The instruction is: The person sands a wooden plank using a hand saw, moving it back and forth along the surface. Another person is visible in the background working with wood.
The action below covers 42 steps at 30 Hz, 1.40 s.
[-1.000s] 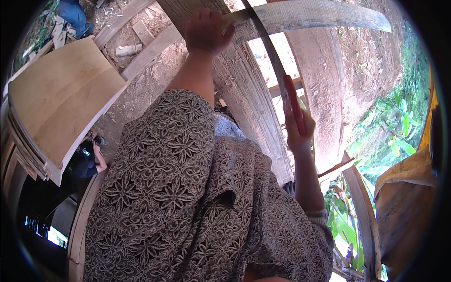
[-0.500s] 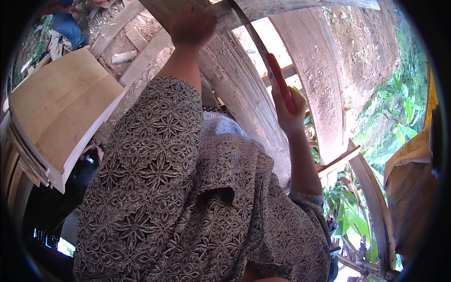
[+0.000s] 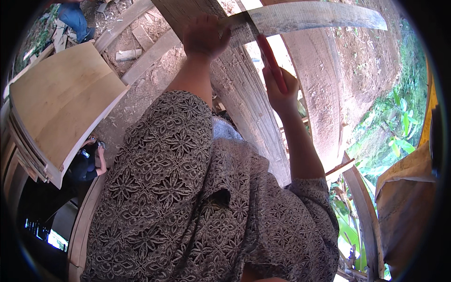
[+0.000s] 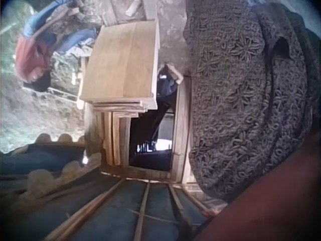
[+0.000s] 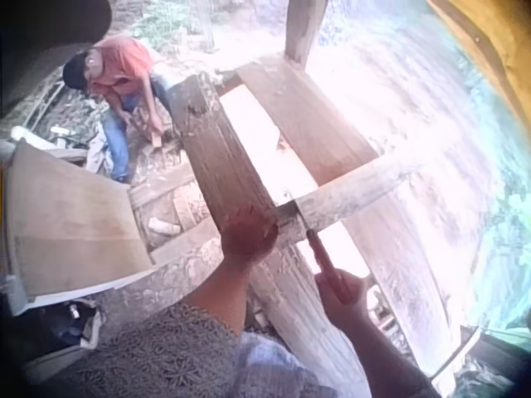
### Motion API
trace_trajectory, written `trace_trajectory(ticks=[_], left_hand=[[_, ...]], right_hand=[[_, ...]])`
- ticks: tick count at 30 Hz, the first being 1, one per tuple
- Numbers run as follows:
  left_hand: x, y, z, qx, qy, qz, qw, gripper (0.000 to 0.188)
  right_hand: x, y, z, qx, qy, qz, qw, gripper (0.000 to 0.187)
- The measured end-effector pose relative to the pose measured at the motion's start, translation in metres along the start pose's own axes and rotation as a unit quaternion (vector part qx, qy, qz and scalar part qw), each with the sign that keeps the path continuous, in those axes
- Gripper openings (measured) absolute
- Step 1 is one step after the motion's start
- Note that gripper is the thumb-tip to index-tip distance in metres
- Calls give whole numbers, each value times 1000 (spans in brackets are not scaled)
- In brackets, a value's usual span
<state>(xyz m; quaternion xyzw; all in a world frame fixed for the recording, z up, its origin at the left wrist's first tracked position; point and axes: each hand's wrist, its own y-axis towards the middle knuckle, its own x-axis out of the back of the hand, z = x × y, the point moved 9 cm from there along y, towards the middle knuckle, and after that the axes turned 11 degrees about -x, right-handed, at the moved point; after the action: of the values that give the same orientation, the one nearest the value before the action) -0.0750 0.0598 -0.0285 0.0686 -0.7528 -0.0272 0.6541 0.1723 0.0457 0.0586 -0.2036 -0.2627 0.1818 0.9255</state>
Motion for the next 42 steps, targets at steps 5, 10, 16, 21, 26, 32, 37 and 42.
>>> trace_trajectory(ticks=[5,10,16,21,26,32,37,42], left_hand=[[20,3,-5,27,7,12,1000,50],[-10,9,7,28,37,78,996,50],[31,-3,2,44,-10,-74,996,37],[31,3,-3,40,-19,-14,999,38],[3,-4,1,11,25,7,1000,46],[14,4,-3,33,-40,45,998,48],[10,-3,-2,20,5,29,999,48],[18,0,7,69,-31,-19,997,38]], right_hand=[[-37,110,67,68,28,-42,996,33],[-13,31,19,-17,-8,1,1000,36],[102,-176,-60,-120,-17,-14,993,29],[114,-169,-32,-92,-63,-18,994,30],[10,-12,-6,-8,8,24,1000,27],[-53,143,87,110,-34,-86,990,37],[-19,51,32,29,-35,-40,998,31],[80,-129,-52,-88,-3,-20,996,33]])
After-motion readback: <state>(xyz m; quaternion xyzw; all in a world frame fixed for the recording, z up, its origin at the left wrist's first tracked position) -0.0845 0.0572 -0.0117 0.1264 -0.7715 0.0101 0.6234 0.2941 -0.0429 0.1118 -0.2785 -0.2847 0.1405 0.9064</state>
